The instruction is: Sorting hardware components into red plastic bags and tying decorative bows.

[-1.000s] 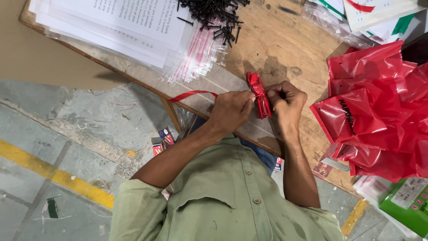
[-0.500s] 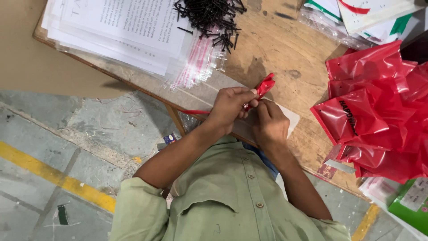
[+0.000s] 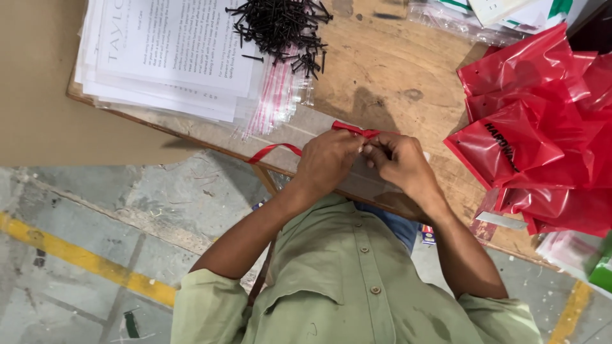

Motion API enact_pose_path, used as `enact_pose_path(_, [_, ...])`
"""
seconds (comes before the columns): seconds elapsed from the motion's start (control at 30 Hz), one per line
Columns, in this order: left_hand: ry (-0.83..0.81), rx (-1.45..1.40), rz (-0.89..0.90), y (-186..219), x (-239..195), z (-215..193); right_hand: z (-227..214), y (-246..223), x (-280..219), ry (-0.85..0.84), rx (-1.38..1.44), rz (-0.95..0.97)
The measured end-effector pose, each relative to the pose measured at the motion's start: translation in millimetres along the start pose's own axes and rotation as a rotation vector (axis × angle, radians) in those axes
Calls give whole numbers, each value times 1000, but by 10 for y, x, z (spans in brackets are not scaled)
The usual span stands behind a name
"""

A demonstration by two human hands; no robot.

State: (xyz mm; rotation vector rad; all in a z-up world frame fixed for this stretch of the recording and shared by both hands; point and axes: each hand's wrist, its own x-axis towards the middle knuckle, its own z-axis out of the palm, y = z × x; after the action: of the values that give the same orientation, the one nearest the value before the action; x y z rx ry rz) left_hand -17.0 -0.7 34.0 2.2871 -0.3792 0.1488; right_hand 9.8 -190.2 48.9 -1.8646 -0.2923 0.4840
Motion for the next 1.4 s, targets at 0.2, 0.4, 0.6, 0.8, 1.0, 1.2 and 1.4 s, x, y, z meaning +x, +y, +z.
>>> enact_pose_path(0.2, [66,144,73,-14,16,7,41,-158,-76,211,-653,-410])
enact_pose_path(0.4, [93,37,61,-47,64,-33,-40,-45,48,236,-941,-577])
enact_pose_path(0.6, [112,-78,28,-109,78,32,-108,44,255,165,-776,-801])
enact_pose_path(0.8, [315,-132,2,-54,16,143,-91,219,414,157,-368,-550])
enact_pose_path(1.0, [264,-267,-189,-53,26,129,-222,-30,374,69,-164,-437])
enact_pose_path(1.2, [246,-148,-119,33,60,77,-294,-96,388,-28,-325,-573])
enact_pose_path(1.4, [312,6,-10,2,5,105,-185,109,508,-30,-332,-561])
